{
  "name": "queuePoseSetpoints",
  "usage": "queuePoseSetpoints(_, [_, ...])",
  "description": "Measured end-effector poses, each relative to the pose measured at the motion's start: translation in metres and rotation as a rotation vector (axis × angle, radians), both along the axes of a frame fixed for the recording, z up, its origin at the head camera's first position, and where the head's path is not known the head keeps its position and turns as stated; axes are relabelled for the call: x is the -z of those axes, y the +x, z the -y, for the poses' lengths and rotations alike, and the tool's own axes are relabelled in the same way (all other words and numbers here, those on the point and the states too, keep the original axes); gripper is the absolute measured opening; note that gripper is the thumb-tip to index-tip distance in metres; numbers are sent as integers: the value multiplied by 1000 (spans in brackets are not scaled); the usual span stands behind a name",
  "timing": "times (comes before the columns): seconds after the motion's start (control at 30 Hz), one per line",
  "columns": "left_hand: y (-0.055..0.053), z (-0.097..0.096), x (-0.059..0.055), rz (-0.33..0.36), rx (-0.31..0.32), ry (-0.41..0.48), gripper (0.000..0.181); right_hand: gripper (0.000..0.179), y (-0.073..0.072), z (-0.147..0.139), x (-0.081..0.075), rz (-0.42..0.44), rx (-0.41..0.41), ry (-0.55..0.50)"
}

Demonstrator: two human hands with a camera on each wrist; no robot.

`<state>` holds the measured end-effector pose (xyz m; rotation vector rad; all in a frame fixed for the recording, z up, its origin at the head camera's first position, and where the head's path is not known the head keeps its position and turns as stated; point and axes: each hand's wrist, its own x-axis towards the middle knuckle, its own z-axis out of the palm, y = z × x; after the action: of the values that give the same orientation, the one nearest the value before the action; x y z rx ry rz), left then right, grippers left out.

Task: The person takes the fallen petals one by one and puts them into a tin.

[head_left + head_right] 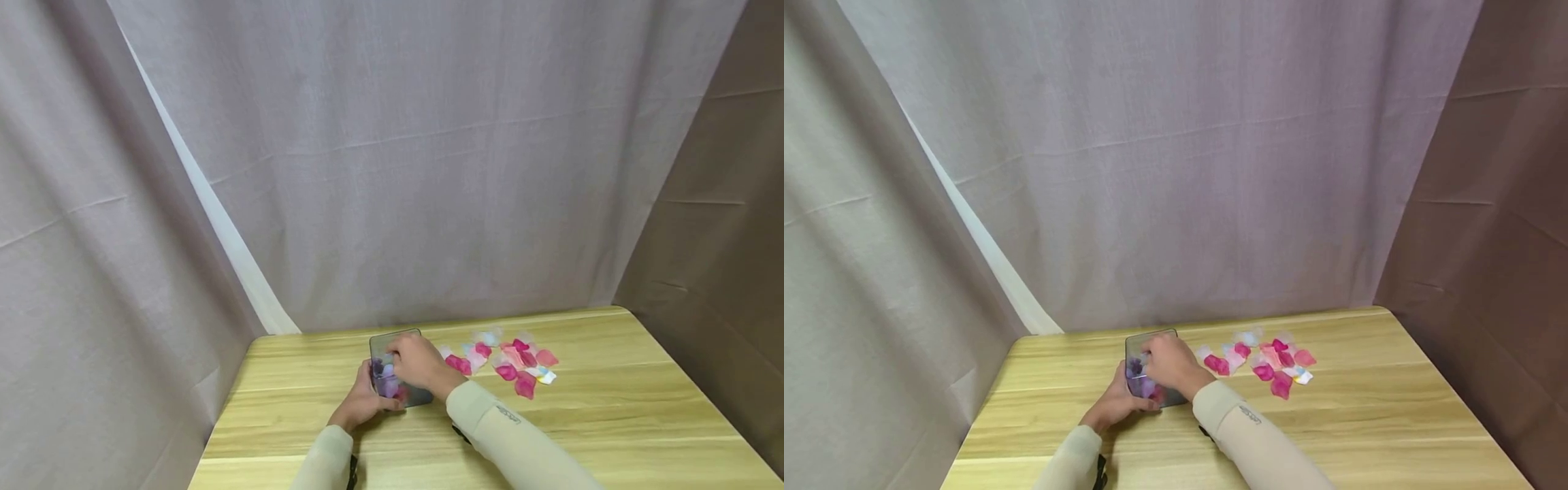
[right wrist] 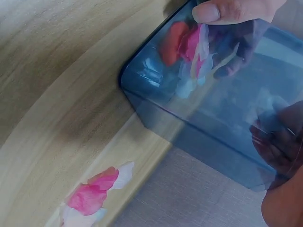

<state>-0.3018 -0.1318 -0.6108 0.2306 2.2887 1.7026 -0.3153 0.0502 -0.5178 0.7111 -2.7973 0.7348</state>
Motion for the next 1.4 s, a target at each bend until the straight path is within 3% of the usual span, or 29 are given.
queuePoseSetpoints(0.17, [1, -1, -1, -18, 12, 5, 110, 31, 2, -1, -2, 37, 17, 4])
queuePoseSetpoints(0.7, [2, 0, -4, -5, 6, 9, 109, 24, -3, 3, -2, 20, 9, 114])
queuePoseSetpoints(1.07, [2, -1, -5, -20, 3, 33, 107, 36, -4, 4, -4, 25, 3, 125])
queuePoseSetpoints(1.4, [2, 0, -2, -19, -7, 41, 108, 32, -3, 4, -4, 26, 4, 134])
